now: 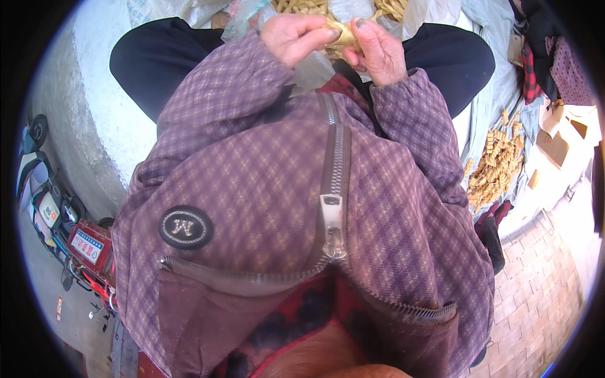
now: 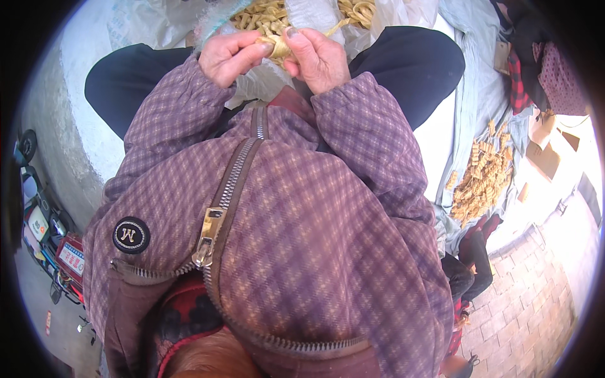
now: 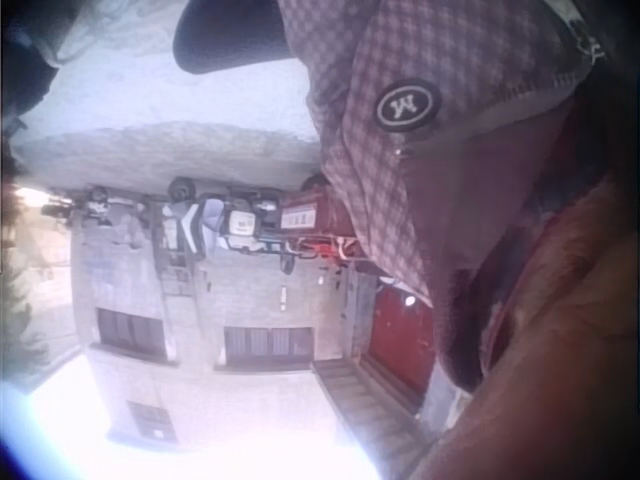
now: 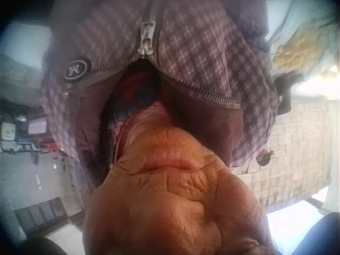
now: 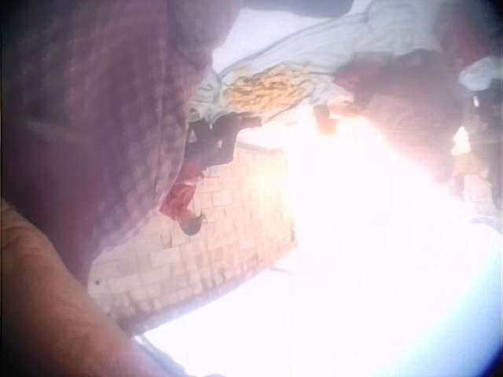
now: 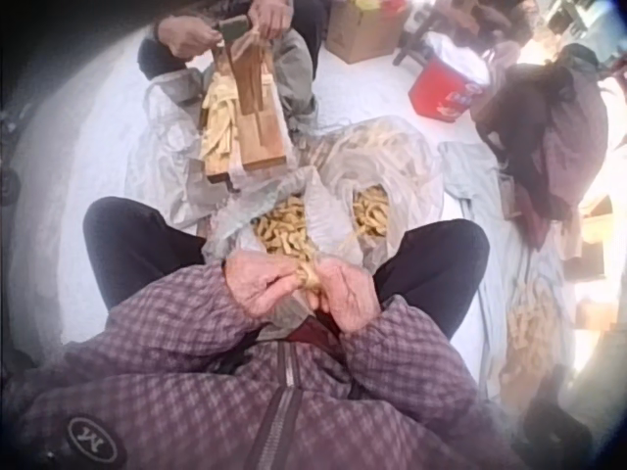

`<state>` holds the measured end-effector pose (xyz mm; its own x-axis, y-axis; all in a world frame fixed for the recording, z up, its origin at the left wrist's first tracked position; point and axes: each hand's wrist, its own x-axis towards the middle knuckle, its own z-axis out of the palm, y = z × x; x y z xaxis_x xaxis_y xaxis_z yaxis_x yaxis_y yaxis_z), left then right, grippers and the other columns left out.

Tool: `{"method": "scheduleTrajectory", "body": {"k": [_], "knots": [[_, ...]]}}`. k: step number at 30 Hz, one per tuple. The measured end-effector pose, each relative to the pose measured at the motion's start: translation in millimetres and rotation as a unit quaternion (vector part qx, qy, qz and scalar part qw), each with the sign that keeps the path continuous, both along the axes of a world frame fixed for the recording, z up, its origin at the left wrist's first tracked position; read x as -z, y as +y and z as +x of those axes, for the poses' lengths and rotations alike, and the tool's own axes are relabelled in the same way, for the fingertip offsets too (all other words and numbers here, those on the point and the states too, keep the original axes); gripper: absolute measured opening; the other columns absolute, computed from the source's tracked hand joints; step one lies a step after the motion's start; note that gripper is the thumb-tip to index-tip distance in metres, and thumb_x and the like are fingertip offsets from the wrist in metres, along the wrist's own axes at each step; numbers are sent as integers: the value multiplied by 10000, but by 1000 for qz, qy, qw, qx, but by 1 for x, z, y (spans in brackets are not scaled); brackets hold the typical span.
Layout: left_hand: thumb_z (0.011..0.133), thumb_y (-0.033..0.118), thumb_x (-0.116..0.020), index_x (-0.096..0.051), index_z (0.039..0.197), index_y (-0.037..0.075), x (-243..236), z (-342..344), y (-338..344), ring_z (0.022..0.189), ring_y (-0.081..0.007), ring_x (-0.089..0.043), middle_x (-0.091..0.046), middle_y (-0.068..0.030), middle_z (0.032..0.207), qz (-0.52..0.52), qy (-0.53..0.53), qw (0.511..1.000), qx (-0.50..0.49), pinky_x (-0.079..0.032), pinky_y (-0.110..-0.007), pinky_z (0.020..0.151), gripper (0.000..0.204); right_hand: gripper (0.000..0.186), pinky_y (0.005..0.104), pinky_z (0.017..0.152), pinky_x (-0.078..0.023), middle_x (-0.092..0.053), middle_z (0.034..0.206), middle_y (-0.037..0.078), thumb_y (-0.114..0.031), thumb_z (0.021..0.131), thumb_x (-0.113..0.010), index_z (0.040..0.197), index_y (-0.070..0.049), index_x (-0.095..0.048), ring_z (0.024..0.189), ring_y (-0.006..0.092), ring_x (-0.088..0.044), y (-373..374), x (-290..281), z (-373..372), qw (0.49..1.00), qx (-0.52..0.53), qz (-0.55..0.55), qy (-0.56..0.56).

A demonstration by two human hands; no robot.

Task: The person sits cross-legged on the ground and repeatedly picks up dried vegetable strips from a plastic bag, separates them by hand, and places them into a pile. The task continues throughout the clip with no visible change in the final state of the pile.

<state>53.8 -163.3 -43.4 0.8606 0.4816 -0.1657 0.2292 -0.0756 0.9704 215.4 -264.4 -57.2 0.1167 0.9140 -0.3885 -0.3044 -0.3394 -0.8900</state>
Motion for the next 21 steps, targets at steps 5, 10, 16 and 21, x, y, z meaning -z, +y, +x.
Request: {"method": "scheduleTrajectory", "body": {"k": [5,10,16,21], "knots": [[939,268,-379,-379,617,120,4,-8,3,337,-83,-278,-347,24,440,-419,-84,896,-120,-280,-226,408,355,209,166,492,-304,-492,623,-15,-174,895,-526,965,10,-600,534,30,-396,-17,-20,10,992,-40,49,-108],[941,289,-391,-435,725,95,8,-14,-5,397,-76,-336,-411,3,536,-443,-138,883,-72,-306,-215,429,294,154,177,548,-371,-521,659,0,-59,867,-550,975,42,-591,585,47,-461,-33,-25,12,976,-24,101,-194],[890,242,-514,-478,1114,64,8,-2,-22,536,-77,-476,-545,-55,789,-343,-61,930,-114,-335,-180,462,288,152,190,574,-401,-540,700,1,-98,858,-566,940,23,-609,628,55,-491,-28,-13,5,987,-18,87,-134],[834,138,-606,-603,913,31,18,1,-16,450,-15,-389,-516,21,616,-292,-66,949,-99,-268,-155,413,133,124,198,510,-383,-512,627,-20,-96,853,-571,925,-5,-615,551,43,-456,-25,-16,-5,976,-49,63,-200]]}}
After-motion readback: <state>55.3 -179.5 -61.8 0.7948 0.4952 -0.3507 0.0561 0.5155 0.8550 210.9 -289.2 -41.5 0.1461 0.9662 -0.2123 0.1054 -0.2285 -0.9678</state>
